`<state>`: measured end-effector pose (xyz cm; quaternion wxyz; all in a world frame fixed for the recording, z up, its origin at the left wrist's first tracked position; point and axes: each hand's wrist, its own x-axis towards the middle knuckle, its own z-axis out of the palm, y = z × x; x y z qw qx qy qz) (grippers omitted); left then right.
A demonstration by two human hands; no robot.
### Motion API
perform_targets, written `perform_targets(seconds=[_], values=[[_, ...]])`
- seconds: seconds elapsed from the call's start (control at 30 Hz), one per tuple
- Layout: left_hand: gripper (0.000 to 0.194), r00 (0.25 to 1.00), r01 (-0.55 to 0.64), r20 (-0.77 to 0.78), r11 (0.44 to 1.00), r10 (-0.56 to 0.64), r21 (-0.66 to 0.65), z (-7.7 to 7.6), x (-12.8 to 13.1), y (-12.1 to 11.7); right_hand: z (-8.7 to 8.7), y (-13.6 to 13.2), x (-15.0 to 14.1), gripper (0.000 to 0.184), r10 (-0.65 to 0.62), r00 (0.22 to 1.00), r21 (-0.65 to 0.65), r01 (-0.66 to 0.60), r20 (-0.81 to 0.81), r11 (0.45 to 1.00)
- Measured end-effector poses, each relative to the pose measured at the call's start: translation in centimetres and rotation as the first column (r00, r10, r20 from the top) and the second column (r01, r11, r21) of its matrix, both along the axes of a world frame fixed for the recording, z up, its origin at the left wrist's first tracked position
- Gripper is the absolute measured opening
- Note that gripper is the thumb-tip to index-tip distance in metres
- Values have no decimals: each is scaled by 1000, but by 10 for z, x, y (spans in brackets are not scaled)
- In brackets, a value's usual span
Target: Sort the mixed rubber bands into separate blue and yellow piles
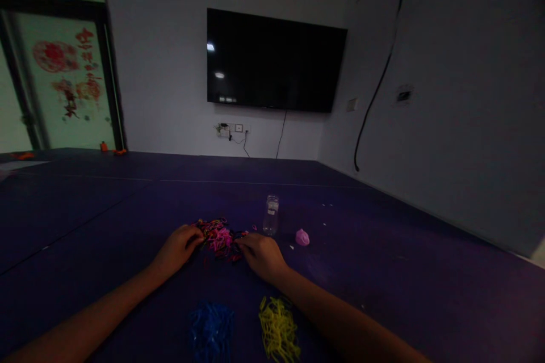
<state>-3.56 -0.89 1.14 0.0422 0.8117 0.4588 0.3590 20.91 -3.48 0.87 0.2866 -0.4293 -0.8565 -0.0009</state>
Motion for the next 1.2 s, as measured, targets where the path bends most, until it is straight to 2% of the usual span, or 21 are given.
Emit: perform_targets(seconds=[0.2, 0.33, 0.5, 0.9, 1.2], values=[[15, 998, 57, 13, 998, -57, 38, 1, 1, -5, 0, 0, 0, 30, -5, 1000, -9, 5, 9, 1000], [15, 996, 88, -20, 996, -88, 18, 2, 2, -6, 0, 0, 1, 30, 0, 1000, -8, 1, 7, 1000], [17, 996, 79, -49, 997, -79, -12, 0, 0, -2, -1, 0, 0, 29, -2, 1000, -4, 2, -1, 1000], [21, 990, 79, -116, 997, -75, 28, -4, 0, 1, -1, 1, 1, 30, 12, 1000, 2, -12, -6, 1000], [26, 996, 69, -54, 996, -66, 60, -10, -3, 8, -3, 2, 1, 30, 16, 1000, 8, -16, -5, 1000]])
